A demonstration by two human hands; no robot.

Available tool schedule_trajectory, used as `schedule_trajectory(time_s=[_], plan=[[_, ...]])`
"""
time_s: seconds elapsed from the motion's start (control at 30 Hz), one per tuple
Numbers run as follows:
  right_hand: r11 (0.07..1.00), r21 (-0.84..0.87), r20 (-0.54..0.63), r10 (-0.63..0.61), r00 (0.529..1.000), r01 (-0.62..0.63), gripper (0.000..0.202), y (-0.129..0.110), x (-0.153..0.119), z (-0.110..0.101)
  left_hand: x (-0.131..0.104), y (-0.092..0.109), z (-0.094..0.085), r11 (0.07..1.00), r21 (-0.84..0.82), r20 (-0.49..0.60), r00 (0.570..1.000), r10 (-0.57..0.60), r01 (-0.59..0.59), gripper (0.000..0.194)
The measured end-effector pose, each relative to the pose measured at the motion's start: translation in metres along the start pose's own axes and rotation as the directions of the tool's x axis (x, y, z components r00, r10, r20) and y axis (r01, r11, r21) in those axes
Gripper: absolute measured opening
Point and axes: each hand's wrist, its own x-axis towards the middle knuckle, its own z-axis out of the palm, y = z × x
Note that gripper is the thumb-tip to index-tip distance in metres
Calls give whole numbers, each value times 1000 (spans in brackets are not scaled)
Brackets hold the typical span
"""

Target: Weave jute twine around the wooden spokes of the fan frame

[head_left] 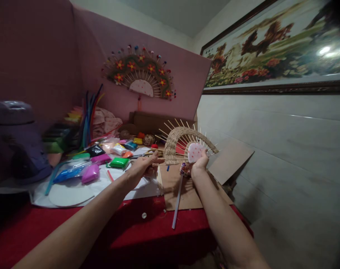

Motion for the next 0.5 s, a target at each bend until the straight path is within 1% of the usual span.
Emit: schedule_trajectory(time_s=[0.07, 0.17, 0.3, 0.33, 0.4, 0.5], plan=[[1000, 22, -6, 6, 1000, -5, 32, -2, -3, 2, 0, 0, 1, 999, 37, -21, 1000, 11, -10, 60], [999, 33, -21, -3, 1000, 4, 32, -4, -5, 4, 1, -2, 2, 989, 147, -65, 997, 44, -34, 57], [999, 46, -41, -14, 999, 16, 30, -4, -1, 2, 2, -6, 2, 934, 342, -105, 984, 145, -101, 53], [999, 47, -48, -19, 999, 21, 30, -3, 1, 2, 1, -6, 1, 905, 407, -107, 977, 185, -127, 51], [999, 35, -49, -35, 998, 36, 31, -2, 4, 0, 0, -7, 2, 812, 552, -111, 949, 295, -188, 44], [998, 16, -29, -61, 998, 62, 33, -1, 7, -2, -3, -4, 4, 646, 728, -137, 873, 467, -232, 29]])
